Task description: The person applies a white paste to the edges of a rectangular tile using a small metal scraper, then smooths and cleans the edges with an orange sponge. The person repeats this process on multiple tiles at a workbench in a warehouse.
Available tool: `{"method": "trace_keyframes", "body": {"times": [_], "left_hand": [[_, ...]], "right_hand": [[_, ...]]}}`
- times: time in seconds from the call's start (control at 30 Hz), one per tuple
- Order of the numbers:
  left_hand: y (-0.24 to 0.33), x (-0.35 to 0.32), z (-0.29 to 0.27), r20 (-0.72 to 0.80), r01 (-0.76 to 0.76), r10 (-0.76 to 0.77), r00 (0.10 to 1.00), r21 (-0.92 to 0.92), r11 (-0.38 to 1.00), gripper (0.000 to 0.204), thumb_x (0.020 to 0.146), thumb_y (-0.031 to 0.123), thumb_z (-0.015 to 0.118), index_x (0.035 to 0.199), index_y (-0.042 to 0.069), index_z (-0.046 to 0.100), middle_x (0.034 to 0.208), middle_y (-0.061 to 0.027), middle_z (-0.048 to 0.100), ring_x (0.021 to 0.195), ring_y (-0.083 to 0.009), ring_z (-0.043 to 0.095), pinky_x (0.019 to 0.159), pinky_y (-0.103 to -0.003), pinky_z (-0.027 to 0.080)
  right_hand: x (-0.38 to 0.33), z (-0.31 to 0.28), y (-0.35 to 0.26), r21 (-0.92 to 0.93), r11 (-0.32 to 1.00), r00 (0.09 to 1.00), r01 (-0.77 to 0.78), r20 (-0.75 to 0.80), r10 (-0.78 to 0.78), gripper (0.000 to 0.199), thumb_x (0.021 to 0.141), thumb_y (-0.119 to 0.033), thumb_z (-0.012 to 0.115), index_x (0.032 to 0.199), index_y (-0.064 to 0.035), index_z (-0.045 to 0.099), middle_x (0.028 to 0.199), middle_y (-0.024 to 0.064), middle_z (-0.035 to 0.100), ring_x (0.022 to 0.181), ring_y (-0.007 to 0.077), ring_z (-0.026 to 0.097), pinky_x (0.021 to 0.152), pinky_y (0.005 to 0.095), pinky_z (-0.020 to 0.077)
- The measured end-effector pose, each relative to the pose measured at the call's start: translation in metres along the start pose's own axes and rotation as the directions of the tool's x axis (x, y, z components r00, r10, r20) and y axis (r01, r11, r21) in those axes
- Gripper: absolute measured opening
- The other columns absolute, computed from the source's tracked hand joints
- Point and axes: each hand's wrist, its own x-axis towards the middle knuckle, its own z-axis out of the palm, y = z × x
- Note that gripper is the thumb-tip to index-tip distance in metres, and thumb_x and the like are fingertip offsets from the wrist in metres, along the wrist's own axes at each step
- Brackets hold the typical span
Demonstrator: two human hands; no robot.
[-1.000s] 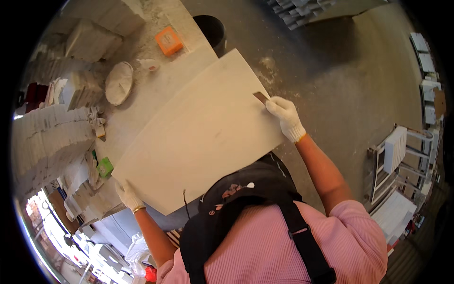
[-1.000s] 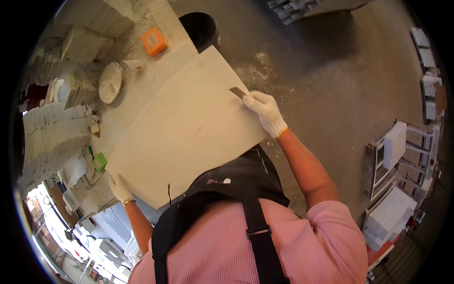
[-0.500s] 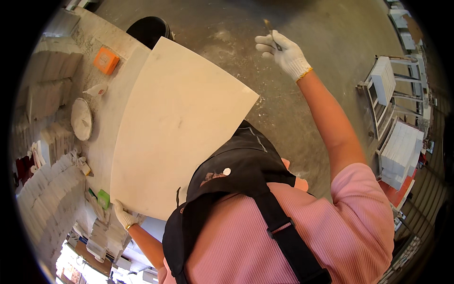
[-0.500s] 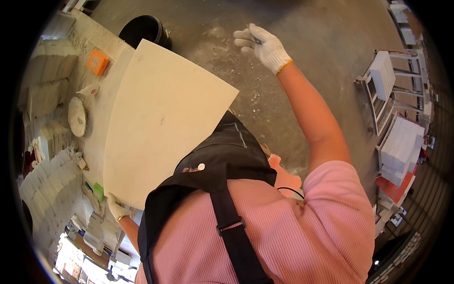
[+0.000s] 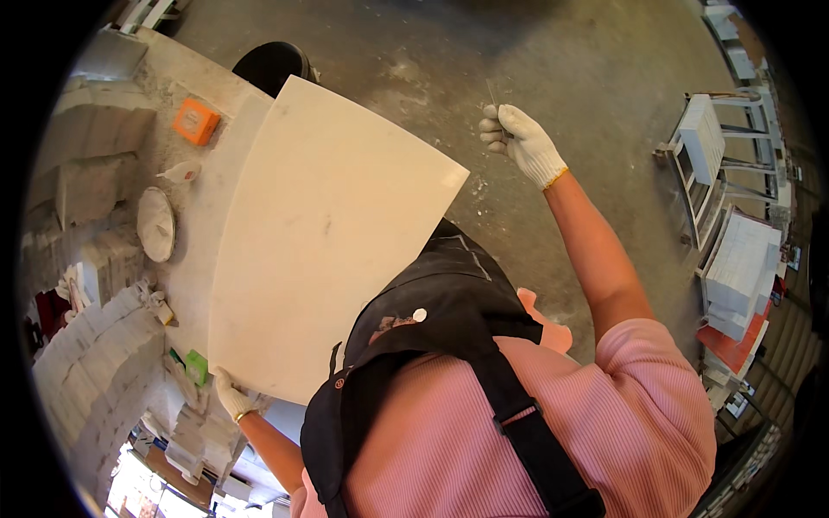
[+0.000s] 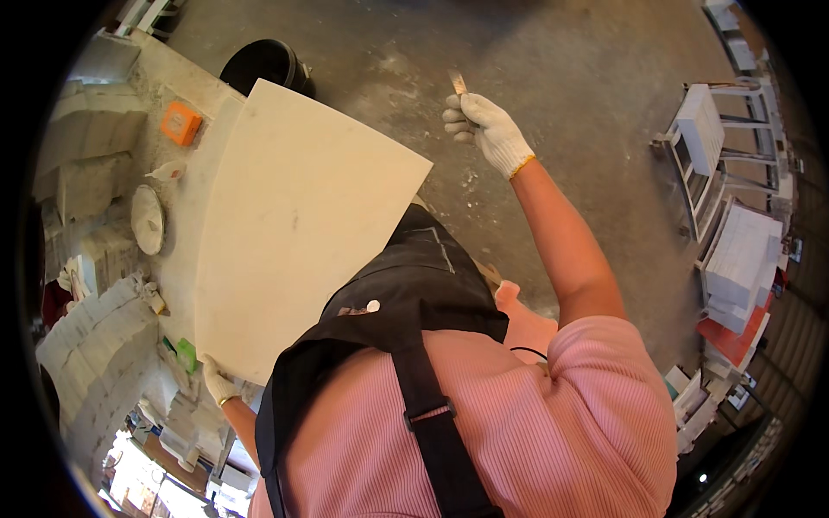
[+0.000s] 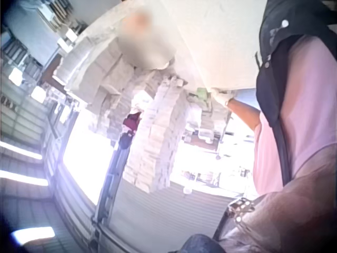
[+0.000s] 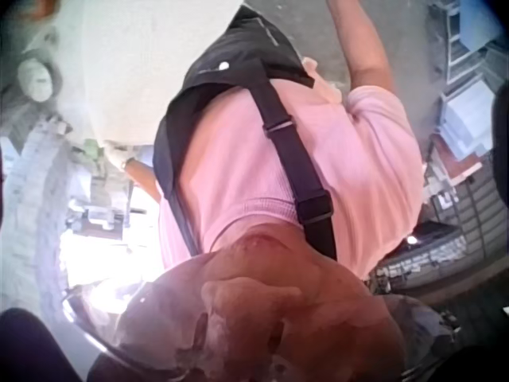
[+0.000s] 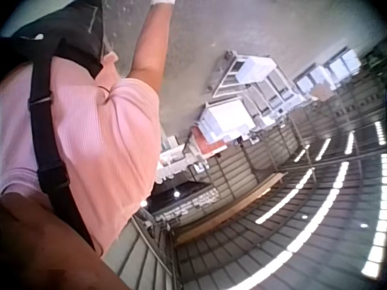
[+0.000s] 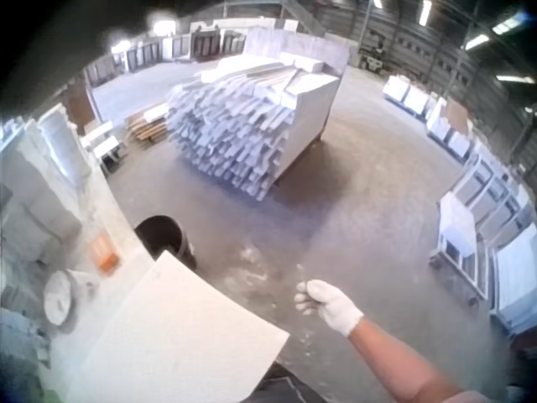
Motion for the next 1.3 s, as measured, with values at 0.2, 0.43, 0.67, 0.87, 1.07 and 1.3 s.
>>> {"method": "trace_keyframes", "body": {"times": [0.2, 0.43, 0.67, 0.87, 1.07, 1.3], "left_hand": [[0.002, -0.006, 0.008, -0.02, -0.051, 0.051, 0.998, 0.019, 0.999, 0.04, 0.097, 0.052, 0.066, 0.096, 0.011, 0.065, 0.064, 0.0116, 0.045, 0.049, -0.0005, 0.032, 0.045, -0.02, 0.022], [-0.019, 0.014, -0.005, -0.038, -0.015, 0.013, 0.999, -0.048, 0.999, 0.042, 0.098, 0.052, 0.065, 0.097, 0.01, 0.065, 0.063, 0.0094, 0.046, 0.046, -0.0031, 0.035, 0.042, -0.022, 0.023], [-0.015, 0.016, -0.005, -0.098, -0.044, 0.047, 0.994, 0.024, 0.999, 0.046, 0.096, 0.055, 0.065, 0.096, 0.008, 0.066, 0.066, 0.0058, 0.051, 0.047, -0.0047, 0.038, 0.042, -0.023, 0.027], [-0.011, 0.008, 0.01, -0.12, -0.048, 0.049, 0.992, 0.01, 0.999, 0.044, 0.097, 0.05, 0.067, 0.099, 0.006, 0.067, 0.069, 0.0047, 0.055, 0.049, -0.0045, 0.041, 0.043, -0.023, 0.028], [-0.02, 0.011, 0.004, -0.132, -0.04, 0.034, 0.991, -0.041, 0.998, 0.044, 0.098, 0.049, 0.066, 0.104, 0.005, 0.068, 0.075, 0.0034, 0.061, 0.052, -0.0047, 0.047, 0.044, -0.022, 0.03], [-0.014, 0.008, 0.0, -0.094, 0.093, -0.104, 0.99, -0.112, 0.989, 0.057, 0.098, 0.057, 0.061, 0.116, 0.002, 0.066, 0.085, -0.0013, 0.068, 0.063, -0.0115, 0.062, 0.05, -0.026, 0.048]], "right_hand": [[-0.012, 0.038, -0.022, -0.284, 0.958, 0.999, 0.03, 0.026, -0.024, 0.038, 0.102, -0.043, 0.06, 0.114, -0.0075, 0.066, 0.1, 0.0021, 0.068, 0.088, 0.0132, 0.063, 0.08, 0.0284, 0.0493], [-0.017, 0.05, -0.018, -0.428, 0.899, 0.994, 0.093, 0.093, -0.058, 0.041, 0.1, -0.043, 0.062, 0.111, -0.005, 0.071, 0.103, 0.0025, 0.071, 0.092, 0.0111, 0.062, 0.082, 0.0281, 0.0478], [-0.011, 0.088, -0.014, -0.49, 0.861, 0.987, 0.135, 0.139, -0.076, 0.037, 0.098, -0.03, 0.067, 0.117, 0.001, 0.07, 0.109, 0.003, 0.072, 0.104, 0.0119, 0.061, 0.097, 0.0284, 0.0452], [0.001, 0.114, -0.01, -0.531, 0.834, 0.974, 0.153, 0.225, -0.036, 0.038, 0.097, -0.032, 0.067, 0.118, -0.0012, 0.07, 0.11, 0.0017, 0.07, 0.105, 0.0119, 0.06, 0.098, 0.0292, 0.0448], [0.009, 0.14, -0.009, -0.496, 0.868, 0.981, 0.035, 0.185, 0.066, 0.034, 0.096, -0.031, 0.067, 0.113, -0.0019, 0.071, 0.094, -0.0018, 0.065, 0.087, 0.0074, 0.056, 0.077, 0.0236, 0.0457], [0.023, 0.166, -0.018, -0.523, 0.849, 0.98, 0.07, 0.195, 0.039, 0.028, 0.094, -0.029, 0.068, 0.098, -0.0015, 0.071, 0.083, -0.0035, 0.061, 0.078, 0.0072, 0.053, 0.072, 0.0239, 0.0425]]}}
